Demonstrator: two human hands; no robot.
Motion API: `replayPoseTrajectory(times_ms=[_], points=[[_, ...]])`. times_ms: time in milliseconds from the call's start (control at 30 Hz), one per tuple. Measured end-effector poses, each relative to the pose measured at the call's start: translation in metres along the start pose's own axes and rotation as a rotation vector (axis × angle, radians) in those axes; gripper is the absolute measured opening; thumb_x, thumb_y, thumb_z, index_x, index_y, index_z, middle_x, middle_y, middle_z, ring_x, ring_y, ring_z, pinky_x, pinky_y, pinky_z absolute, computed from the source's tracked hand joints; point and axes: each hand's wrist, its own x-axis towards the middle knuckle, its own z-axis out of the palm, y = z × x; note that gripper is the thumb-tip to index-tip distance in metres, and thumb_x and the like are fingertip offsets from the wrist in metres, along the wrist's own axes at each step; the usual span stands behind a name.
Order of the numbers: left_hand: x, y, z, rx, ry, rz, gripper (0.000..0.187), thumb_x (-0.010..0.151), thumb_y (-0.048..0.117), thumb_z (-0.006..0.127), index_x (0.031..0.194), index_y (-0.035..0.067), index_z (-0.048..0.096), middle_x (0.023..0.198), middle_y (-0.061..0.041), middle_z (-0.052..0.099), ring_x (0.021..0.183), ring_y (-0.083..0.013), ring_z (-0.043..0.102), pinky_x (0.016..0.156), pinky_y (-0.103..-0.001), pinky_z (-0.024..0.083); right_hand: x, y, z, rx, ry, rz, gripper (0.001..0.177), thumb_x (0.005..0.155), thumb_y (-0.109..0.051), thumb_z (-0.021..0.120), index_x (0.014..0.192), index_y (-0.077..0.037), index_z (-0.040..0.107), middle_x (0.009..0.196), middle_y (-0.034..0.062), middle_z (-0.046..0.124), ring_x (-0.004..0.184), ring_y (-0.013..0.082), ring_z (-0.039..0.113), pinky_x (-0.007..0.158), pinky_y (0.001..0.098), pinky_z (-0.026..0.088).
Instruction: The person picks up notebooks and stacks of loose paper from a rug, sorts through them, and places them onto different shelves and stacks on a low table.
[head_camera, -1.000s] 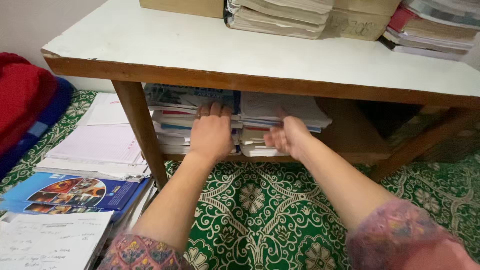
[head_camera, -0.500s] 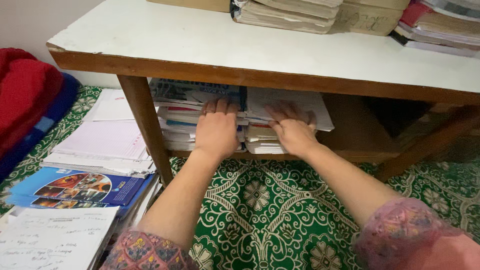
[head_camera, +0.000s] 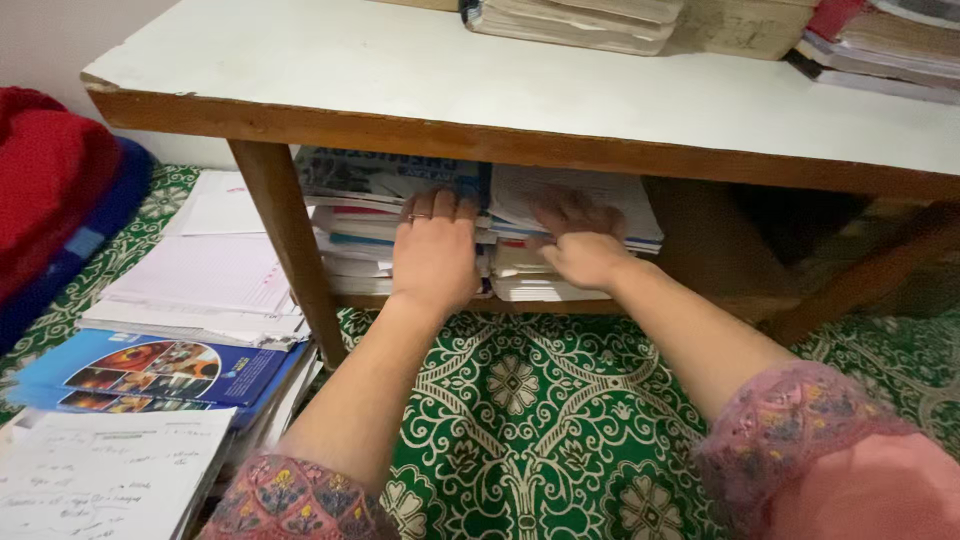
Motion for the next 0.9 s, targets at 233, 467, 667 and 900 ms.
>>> replayPoseTrajectory(times_ms=[233,467,667,900], points=[[-0.003,0.030,0.017,0.033,0.237,-0.027,0.080,0.082,0.023,0.073,0.149,-0.007,0.040,0.153,-0.027,0.040,0.145,-0.0430,0.032,0.119,-0.056,0.023,-0.046,0.003,-0.026,0.007,0.024,0.172,0.092,0.098,-0.064,0.048,0.161,-0.004,0.017,0.167,0.0284,0.012,0.157,0.0416,0.006,0.124,0.0627,0.002],[0.002,0.099,-0.001,0.034,-0.077,0.025,0.086,0.072,0.021,0.071,0.148,-0.002,0.037,0.155,-0.024,0.035,0.148,-0.0406,0.025,0.119,-0.051,0.019,-0.131,0.068,-0.051,-0.027,0.047,0.302,0.091,0.096,-0.060,0.051,0.161,-0.008,0.014,0.167,0.0257,0.004,0.156,0.0405,0.001,0.122,0.0606,0.003],[0.009,0.185,-0.006,0.032,-0.192,0.195,0.079,0.080,0.018,0.068,0.151,0.001,0.037,0.153,-0.021,0.039,0.144,-0.0386,0.031,0.121,-0.049,0.022,-0.218,0.142,-0.068,-0.015,0.014,0.446,0.088,0.097,-0.060,0.049,0.162,-0.014,0.011,0.170,0.0147,-0.003,0.157,0.0321,-0.004,0.122,0.0611,0.003],[0.004,0.302,-0.015,0.115,-0.391,0.429,0.079,0.087,0.019,0.061,0.155,-0.001,0.026,0.161,-0.021,0.027,0.151,-0.0353,0.020,0.123,-0.047,0.017,-0.346,0.217,-0.088,-0.080,0.012,0.601,0.087,0.097,-0.063,0.048,0.162,-0.016,0.013,0.171,0.0111,-0.003,0.158,0.0307,-0.004,0.123,0.0610,0.006]])
